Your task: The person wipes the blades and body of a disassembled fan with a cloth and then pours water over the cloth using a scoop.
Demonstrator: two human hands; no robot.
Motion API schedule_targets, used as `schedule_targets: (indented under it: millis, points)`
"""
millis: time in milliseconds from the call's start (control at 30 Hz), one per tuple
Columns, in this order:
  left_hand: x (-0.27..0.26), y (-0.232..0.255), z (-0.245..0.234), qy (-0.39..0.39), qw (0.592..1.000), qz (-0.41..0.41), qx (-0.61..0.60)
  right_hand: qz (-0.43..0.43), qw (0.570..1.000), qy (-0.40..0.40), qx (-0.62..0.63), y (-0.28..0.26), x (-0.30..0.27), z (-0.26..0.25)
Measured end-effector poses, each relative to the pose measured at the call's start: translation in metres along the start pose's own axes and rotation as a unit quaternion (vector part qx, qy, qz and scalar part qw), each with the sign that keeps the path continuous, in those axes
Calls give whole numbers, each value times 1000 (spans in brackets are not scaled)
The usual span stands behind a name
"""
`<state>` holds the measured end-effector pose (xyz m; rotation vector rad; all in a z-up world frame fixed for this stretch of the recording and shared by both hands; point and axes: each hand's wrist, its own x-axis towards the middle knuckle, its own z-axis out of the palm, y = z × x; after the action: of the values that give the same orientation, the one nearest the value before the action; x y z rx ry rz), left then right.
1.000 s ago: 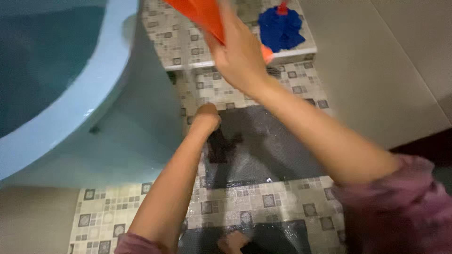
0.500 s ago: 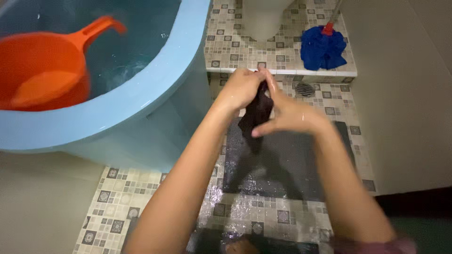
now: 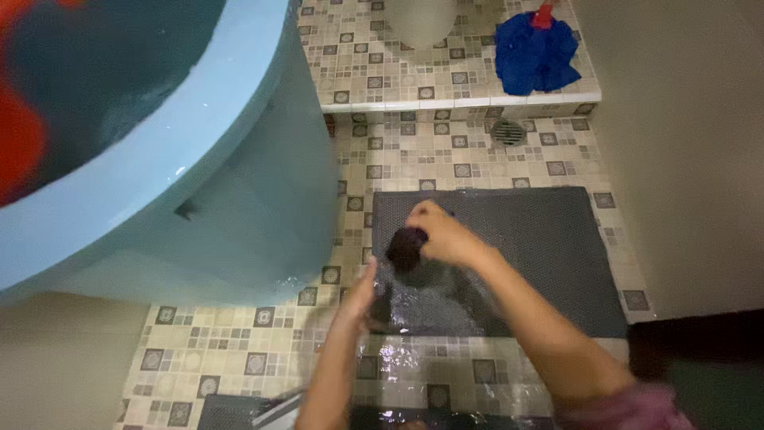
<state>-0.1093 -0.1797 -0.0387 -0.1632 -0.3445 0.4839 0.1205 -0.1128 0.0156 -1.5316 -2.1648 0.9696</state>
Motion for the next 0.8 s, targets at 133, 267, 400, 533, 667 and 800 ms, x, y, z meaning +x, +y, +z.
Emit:
schedule_targets:
  millis: [133,267,400,533,667,800]
  points:
    - [21,31,-81,326,941,25,82,-126,990,-67,-9,-26,-49,19]
    - [38,28,-118,478,827,75,287,-154,967,-192,70,-27,-81,10]
    - [33,-14,-108,430,870,93,222,-80,939,-200,268,32,-39,-10]
    - [51,-46,-69,363,913,100,154,29,755,-106,647,87,-29,21]
    - [91,-80,-33,335,917,172,134,-179,496,-158,835,62,-43,78]
    - [93,-110,-21,99,958,224,148,-222,443,-146,856,30,-48,80]
